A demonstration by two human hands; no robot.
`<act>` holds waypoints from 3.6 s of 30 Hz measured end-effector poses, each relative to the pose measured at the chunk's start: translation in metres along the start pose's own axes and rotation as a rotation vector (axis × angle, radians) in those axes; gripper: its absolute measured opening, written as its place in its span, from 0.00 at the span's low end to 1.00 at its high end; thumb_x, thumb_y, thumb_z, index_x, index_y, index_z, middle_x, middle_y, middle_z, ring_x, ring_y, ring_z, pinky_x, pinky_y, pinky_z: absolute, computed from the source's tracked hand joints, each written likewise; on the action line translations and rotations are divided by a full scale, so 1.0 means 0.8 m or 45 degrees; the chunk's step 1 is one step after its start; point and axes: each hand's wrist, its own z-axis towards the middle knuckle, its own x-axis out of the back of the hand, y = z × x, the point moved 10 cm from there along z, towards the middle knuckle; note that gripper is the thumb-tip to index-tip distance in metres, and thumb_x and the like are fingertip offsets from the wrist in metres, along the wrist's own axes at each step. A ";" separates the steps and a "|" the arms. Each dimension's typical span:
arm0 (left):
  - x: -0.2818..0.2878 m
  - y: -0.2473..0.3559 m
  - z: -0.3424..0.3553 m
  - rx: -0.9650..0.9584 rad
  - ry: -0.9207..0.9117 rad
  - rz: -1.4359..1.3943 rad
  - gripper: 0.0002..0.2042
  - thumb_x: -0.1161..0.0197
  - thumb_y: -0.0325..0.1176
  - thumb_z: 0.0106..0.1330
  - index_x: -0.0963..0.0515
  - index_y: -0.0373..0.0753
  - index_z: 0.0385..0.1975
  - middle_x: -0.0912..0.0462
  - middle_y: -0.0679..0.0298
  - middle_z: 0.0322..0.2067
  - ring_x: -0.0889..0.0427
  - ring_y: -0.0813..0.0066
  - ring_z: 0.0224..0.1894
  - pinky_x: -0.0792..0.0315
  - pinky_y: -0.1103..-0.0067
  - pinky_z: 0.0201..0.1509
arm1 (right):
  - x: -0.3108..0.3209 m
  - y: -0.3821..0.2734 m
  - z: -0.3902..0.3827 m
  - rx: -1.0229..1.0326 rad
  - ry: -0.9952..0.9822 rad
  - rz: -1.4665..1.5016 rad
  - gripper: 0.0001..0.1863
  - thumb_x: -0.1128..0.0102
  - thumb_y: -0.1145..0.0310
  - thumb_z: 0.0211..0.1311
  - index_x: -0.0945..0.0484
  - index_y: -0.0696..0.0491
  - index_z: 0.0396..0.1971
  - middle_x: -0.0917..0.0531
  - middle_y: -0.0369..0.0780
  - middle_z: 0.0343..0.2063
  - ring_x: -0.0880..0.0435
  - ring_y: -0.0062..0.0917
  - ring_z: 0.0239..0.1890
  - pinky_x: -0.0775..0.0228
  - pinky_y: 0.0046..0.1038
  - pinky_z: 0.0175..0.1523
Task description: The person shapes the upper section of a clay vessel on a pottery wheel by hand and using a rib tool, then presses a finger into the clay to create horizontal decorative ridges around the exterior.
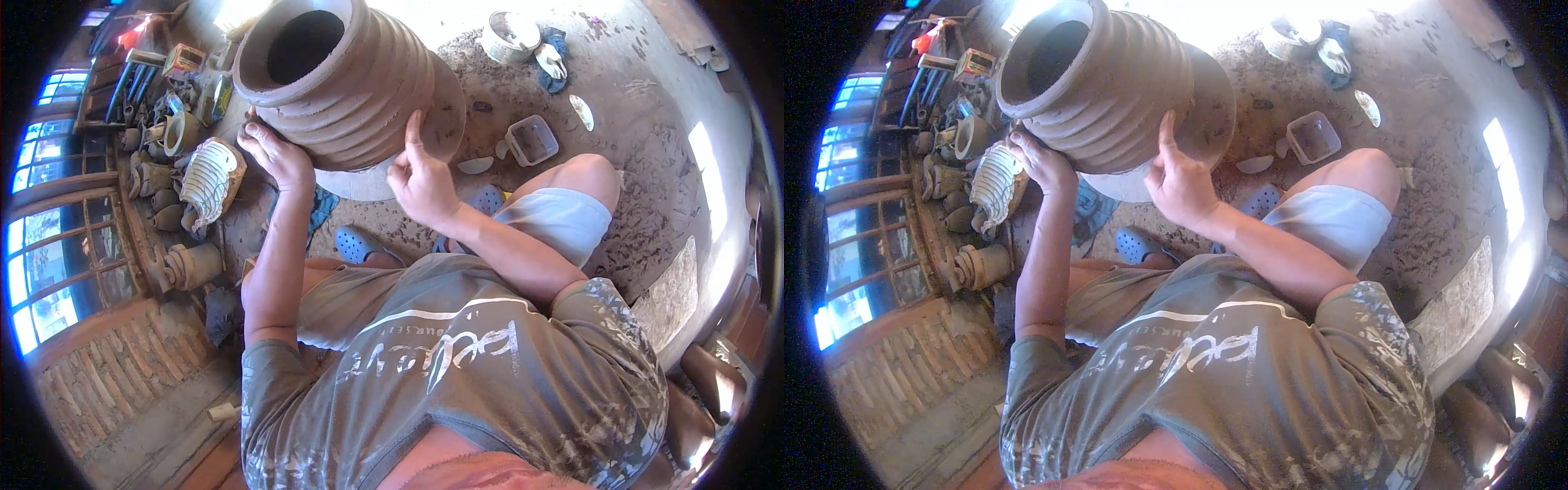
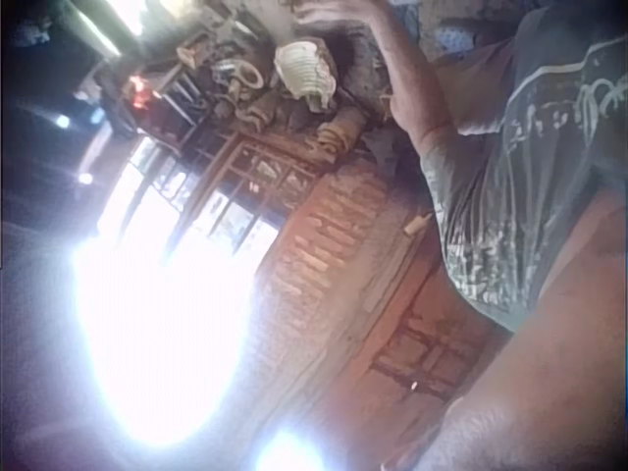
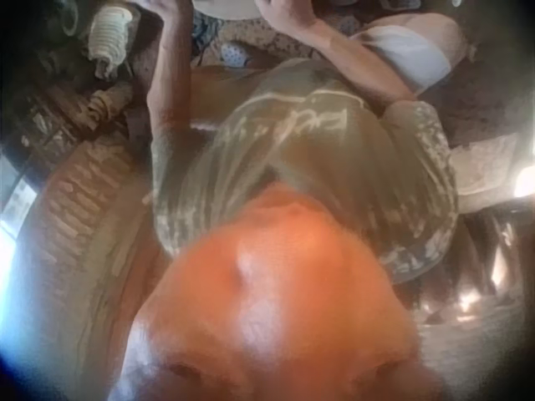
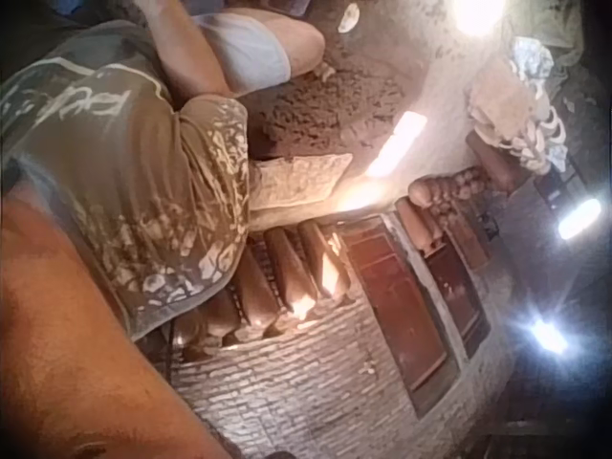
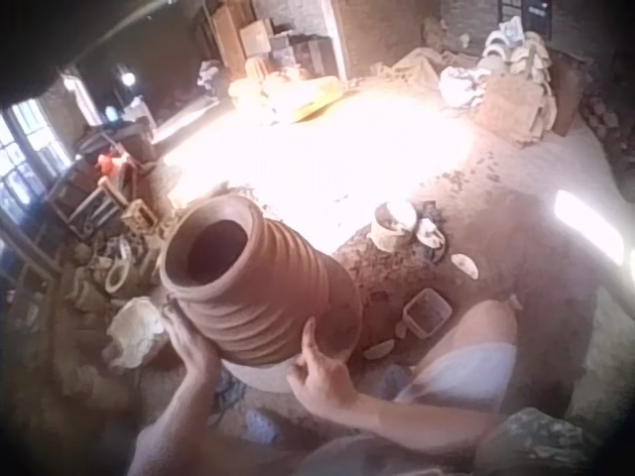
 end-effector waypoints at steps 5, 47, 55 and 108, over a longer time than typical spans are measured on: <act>0.000 -0.003 -0.009 0.006 -0.034 0.036 0.24 0.62 0.48 0.89 0.41 0.31 0.66 0.29 0.48 0.68 0.30 0.62 0.70 0.41 0.65 0.78 | -0.017 -0.010 -0.020 -0.005 -0.165 -0.068 0.52 0.36 0.73 0.67 0.59 0.61 0.83 0.13 0.41 0.28 0.11 0.39 0.29 0.17 0.38 0.39; -0.081 0.078 -0.216 0.506 -1.566 -0.087 0.34 0.59 0.62 0.85 0.17 0.34 0.50 0.17 0.64 0.31 0.20 0.77 0.36 0.25 0.77 0.42 | 0.064 -0.163 -0.002 0.886 -0.351 -0.220 0.21 0.25 0.73 0.58 0.15 0.62 0.52 0.17 0.43 0.37 0.17 0.37 0.37 0.21 0.36 0.41; -0.079 0.063 -0.217 0.930 -1.600 -0.088 0.37 0.56 0.67 0.83 0.16 0.35 0.32 0.22 0.66 0.20 0.25 0.77 0.23 0.31 0.78 0.28 | 0.071 -0.173 -0.002 0.833 -0.426 -0.336 0.17 0.27 0.74 0.63 0.15 0.64 0.50 0.18 0.43 0.36 0.17 0.37 0.35 0.22 0.37 0.39; -0.014 0.023 0.034 -0.124 -0.060 0.184 0.23 0.52 0.46 0.87 0.31 0.28 0.64 0.15 0.46 0.54 0.16 0.57 0.57 0.25 0.67 0.62 | 0.061 -0.124 0.153 0.533 0.454 -0.200 0.51 0.10 0.57 0.46 0.33 0.64 0.64 0.22 0.51 0.52 0.19 0.42 0.53 0.26 0.42 0.61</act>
